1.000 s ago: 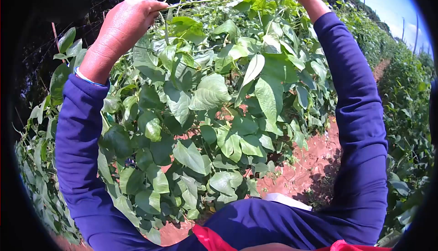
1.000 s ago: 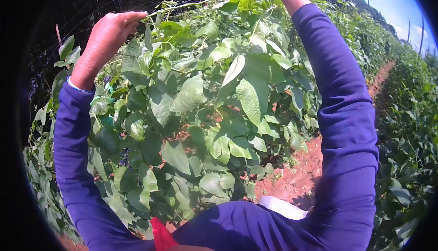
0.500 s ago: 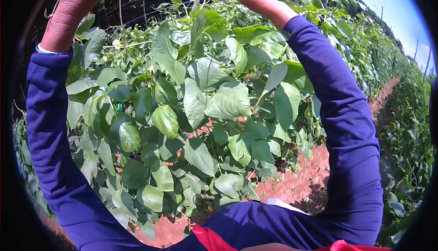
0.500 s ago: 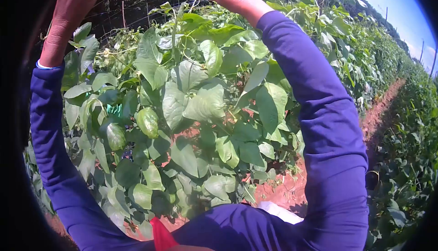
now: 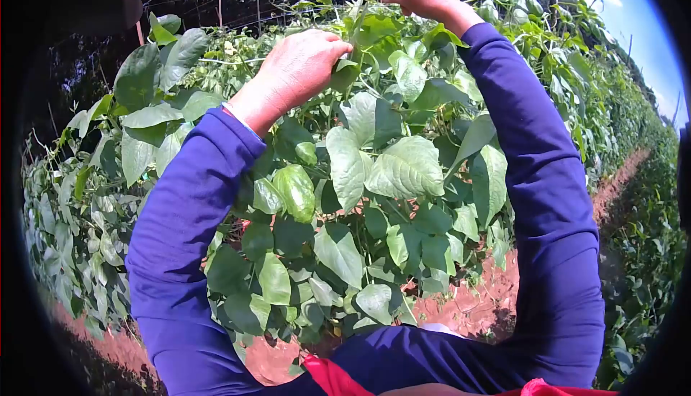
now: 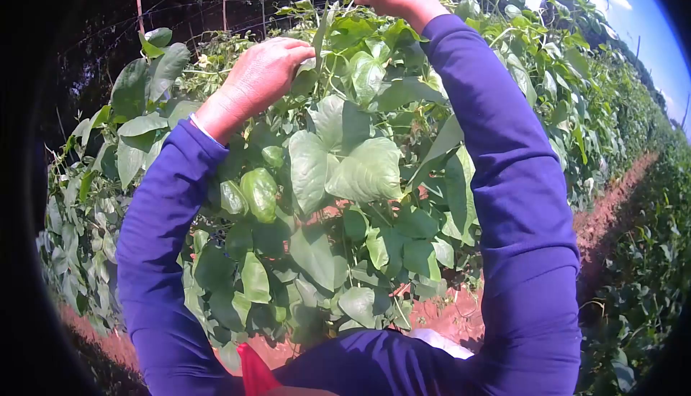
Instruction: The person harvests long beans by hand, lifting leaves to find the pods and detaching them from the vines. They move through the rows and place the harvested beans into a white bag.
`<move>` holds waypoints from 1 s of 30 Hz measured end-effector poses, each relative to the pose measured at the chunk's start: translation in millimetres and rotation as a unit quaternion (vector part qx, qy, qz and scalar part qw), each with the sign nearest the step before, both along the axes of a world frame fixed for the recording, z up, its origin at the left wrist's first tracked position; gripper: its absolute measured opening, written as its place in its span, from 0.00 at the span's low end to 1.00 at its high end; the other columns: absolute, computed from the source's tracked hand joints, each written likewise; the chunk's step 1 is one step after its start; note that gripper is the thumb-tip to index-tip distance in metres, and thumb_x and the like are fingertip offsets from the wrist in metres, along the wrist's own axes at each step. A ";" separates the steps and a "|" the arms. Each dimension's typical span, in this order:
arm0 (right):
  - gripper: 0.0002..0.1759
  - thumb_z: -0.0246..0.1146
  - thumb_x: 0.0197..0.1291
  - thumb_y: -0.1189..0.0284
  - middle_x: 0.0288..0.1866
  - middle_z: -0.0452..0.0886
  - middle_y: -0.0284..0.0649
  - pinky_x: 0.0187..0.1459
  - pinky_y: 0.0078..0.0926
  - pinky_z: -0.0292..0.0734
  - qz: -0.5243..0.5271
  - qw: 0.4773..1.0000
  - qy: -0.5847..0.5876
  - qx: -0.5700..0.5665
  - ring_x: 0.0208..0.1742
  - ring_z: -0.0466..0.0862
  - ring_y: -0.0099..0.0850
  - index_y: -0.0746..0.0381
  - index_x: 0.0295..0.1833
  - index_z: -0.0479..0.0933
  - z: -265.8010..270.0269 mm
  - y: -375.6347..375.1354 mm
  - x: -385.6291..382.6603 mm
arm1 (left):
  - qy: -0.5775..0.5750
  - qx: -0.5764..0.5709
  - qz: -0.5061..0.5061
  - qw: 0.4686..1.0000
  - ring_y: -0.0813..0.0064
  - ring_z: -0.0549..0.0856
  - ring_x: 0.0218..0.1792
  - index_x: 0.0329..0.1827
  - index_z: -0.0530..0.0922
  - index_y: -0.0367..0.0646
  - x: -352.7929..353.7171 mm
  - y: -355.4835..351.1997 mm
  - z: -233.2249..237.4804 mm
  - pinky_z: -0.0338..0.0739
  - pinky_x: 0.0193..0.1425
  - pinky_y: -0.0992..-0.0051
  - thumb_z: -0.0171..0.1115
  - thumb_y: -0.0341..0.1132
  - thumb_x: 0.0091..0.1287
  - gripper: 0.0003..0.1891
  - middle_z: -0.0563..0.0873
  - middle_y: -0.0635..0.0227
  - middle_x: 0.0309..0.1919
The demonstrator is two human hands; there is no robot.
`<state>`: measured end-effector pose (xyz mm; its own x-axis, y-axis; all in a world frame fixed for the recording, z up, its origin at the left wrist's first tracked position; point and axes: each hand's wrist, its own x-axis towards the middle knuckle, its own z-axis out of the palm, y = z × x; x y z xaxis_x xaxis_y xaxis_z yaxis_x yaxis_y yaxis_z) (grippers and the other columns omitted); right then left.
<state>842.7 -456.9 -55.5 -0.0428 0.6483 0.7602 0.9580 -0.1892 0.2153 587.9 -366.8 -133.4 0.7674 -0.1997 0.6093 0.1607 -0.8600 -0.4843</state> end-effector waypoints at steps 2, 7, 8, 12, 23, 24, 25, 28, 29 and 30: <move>0.17 0.58 0.66 0.57 0.36 0.84 0.46 0.42 0.41 0.78 -0.016 0.998 0.025 -0.061 0.36 0.84 0.41 0.60 0.47 0.79 6.7 -17.8 -14.0 | -0.005 -0.076 0.004 0.997 0.59 0.81 0.57 0.55 0.79 0.39 27.7 16.3 -7.5 0.75 0.61 0.65 0.59 0.29 0.61 0.18 0.84 0.58 0.52; 0.20 0.56 0.68 0.53 0.33 0.84 0.41 0.38 0.36 0.78 -0.008 0.993 -0.073 -0.092 0.30 0.85 0.32 0.58 0.48 0.82 11.5 -33.4 1.2 | -0.197 -0.021 0.020 0.980 0.52 0.54 0.77 0.78 0.50 0.44 74.6 20.6 -2.8 0.54 0.77 0.59 0.62 0.37 0.63 0.42 0.50 0.47 0.77; 0.19 0.56 0.67 0.54 0.33 0.84 0.43 0.40 0.37 0.77 -0.008 0.990 -0.047 -0.129 0.33 0.85 0.35 0.57 0.48 0.82 13.6 -38.2 -7.1 | -0.216 0.004 0.010 0.976 0.51 0.53 0.77 0.78 0.50 0.46 76.0 15.7 3.3 0.53 0.77 0.56 0.65 0.41 0.62 0.44 0.51 0.48 0.77; 0.27 0.50 0.70 0.46 0.18 0.72 0.34 0.31 0.29 0.70 -0.048 0.973 0.071 -0.217 0.22 0.73 0.25 0.56 0.44 0.84 22.0 -69.0 -40.6 | -0.176 0.008 -0.108 0.978 0.51 0.53 0.77 0.76 0.57 0.53 78.6 6.3 19.2 0.52 0.77 0.55 0.67 0.45 0.60 0.42 0.52 0.50 0.77; 0.29 0.50 0.71 0.51 0.53 0.80 0.51 0.61 0.38 0.70 0.021 0.992 -0.011 -0.124 0.56 0.79 0.46 0.61 0.65 0.71 -0.9 -66.8 -33.4 | -0.058 -0.314 -0.034 0.947 0.57 0.85 0.50 0.56 0.81 0.46 48.9 -36.0 41.6 0.77 0.57 0.62 0.62 0.43 0.57 0.23 0.87 0.55 0.46; 0.28 0.52 0.70 0.53 0.58 0.76 0.50 0.62 0.38 0.70 0.021 0.994 0.011 -0.111 0.59 0.77 0.45 0.60 0.68 0.68 -5.4 -72.4 -33.7 | -0.071 -0.313 -0.056 0.945 0.59 0.85 0.51 0.61 0.79 0.46 46.9 -38.6 46.9 0.76 0.58 0.65 0.64 0.42 0.58 0.26 0.87 0.55 0.45; 0.29 0.55 0.69 0.56 0.63 0.73 0.49 0.62 0.38 0.69 0.020 0.994 0.035 -0.098 0.62 0.75 0.44 0.59 0.71 0.65 -10.3 -81.0 -43.3 | -0.065 -0.319 -0.076 0.943 0.62 0.87 0.47 0.62 0.78 0.43 51.7 -37.9 55.8 0.79 0.52 0.67 0.63 0.40 0.59 0.26 0.87 0.55 0.44; 0.33 0.59 0.66 0.62 0.66 0.69 0.46 0.63 0.39 0.70 0.043 0.998 0.007 -0.046 0.65 0.74 0.45 0.56 0.74 0.59 -30.1 -101.8 -66.6 | -0.016 -0.427 -0.147 0.892 0.64 0.88 0.37 0.57 0.80 0.43 51.4 -53.4 85.1 0.82 0.41 0.69 0.62 0.35 0.60 0.20 0.88 0.57 0.41; 0.34 0.60 0.65 0.63 0.66 0.70 0.46 0.63 0.38 0.70 0.036 0.999 -0.030 0.001 0.64 0.74 0.45 0.55 0.75 0.58 -39.1 -109.9 -78.2 | 0.004 -0.488 -0.176 0.855 0.65 0.88 0.35 0.52 0.83 0.45 60.2 -49.6 97.3 0.82 0.39 0.69 0.62 0.33 0.59 0.17 0.88 0.58 0.40; 0.37 0.61 0.64 0.64 0.66 0.70 0.45 0.62 0.39 0.72 0.034 0.999 -0.041 0.013 0.64 0.75 0.46 0.55 0.76 0.56 -49.2 -122.6 -92.8 | 0.082 -0.354 -0.106 0.926 0.58 0.88 0.32 0.45 0.82 0.37 92.7 -33.2 123.6 0.83 0.35 0.64 0.59 0.28 0.59 0.12 0.88 0.54 0.35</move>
<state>749.9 -579.5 -104.7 -0.1486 0.6218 0.7690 0.9482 -0.1313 0.2894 680.7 -400.1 -9.8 0.8502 0.0492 0.5241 -0.0732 -0.9749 0.2103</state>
